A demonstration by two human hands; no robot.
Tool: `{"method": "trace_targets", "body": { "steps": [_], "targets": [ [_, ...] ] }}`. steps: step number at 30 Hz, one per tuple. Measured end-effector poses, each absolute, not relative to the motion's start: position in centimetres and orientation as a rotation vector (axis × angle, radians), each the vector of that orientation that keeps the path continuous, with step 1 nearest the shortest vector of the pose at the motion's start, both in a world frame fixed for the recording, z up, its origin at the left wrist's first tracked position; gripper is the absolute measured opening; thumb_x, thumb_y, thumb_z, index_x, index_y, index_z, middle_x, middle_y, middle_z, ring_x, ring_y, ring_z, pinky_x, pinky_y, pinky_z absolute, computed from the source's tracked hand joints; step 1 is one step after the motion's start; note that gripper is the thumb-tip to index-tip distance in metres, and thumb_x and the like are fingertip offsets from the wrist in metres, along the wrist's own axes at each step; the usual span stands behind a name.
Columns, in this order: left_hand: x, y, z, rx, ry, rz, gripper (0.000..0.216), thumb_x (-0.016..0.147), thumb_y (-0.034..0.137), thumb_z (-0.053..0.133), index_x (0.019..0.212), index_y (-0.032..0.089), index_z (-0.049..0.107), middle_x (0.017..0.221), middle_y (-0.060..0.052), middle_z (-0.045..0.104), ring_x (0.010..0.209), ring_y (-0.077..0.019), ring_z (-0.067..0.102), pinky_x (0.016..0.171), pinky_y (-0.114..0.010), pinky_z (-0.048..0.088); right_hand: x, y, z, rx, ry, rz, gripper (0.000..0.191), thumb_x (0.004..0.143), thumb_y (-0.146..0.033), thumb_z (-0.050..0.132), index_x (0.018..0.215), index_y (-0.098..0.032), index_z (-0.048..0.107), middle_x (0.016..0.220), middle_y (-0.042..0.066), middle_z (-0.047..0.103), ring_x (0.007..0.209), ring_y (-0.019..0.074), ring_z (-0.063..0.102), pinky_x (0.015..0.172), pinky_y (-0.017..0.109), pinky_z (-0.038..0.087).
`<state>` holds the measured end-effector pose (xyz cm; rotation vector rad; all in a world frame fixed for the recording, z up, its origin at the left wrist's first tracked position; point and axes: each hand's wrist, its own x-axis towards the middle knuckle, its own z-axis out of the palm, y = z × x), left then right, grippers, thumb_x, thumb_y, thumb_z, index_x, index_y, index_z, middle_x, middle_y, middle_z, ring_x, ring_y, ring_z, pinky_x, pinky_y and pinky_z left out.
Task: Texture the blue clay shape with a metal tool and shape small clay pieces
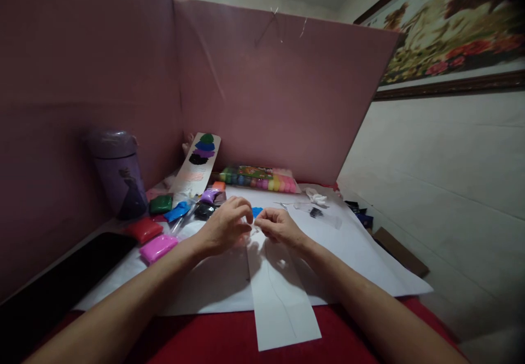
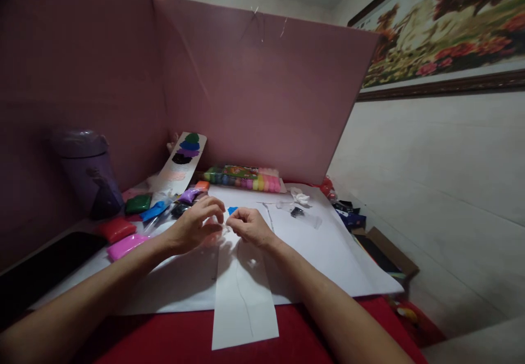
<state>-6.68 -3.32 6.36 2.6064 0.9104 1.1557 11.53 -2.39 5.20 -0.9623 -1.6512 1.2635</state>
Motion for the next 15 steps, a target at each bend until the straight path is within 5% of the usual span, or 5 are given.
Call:
{"method": "trace_targets", "body": {
  "steps": [15],
  "targets": [
    [-5.71, -4.17, 6.26, 2.659, 0.842, 1.143, 0.014, 0.081, 0.007, 0.054, 0.077, 0.018, 0.062, 0.092, -0.005, 0.057, 0.087, -0.0169, 0.052, 0.076, -0.030, 0.041, 11.73, -3.20, 4.43, -0.904, -1.451, 1.335, 0.021, 0.066, -0.033, 0.064, 0.061, -0.019, 0.049, 0.040, -0.009, 0.040, 0.033, 0.0038, 0.027, 0.032, 0.017, 0.018]
  ]
}}
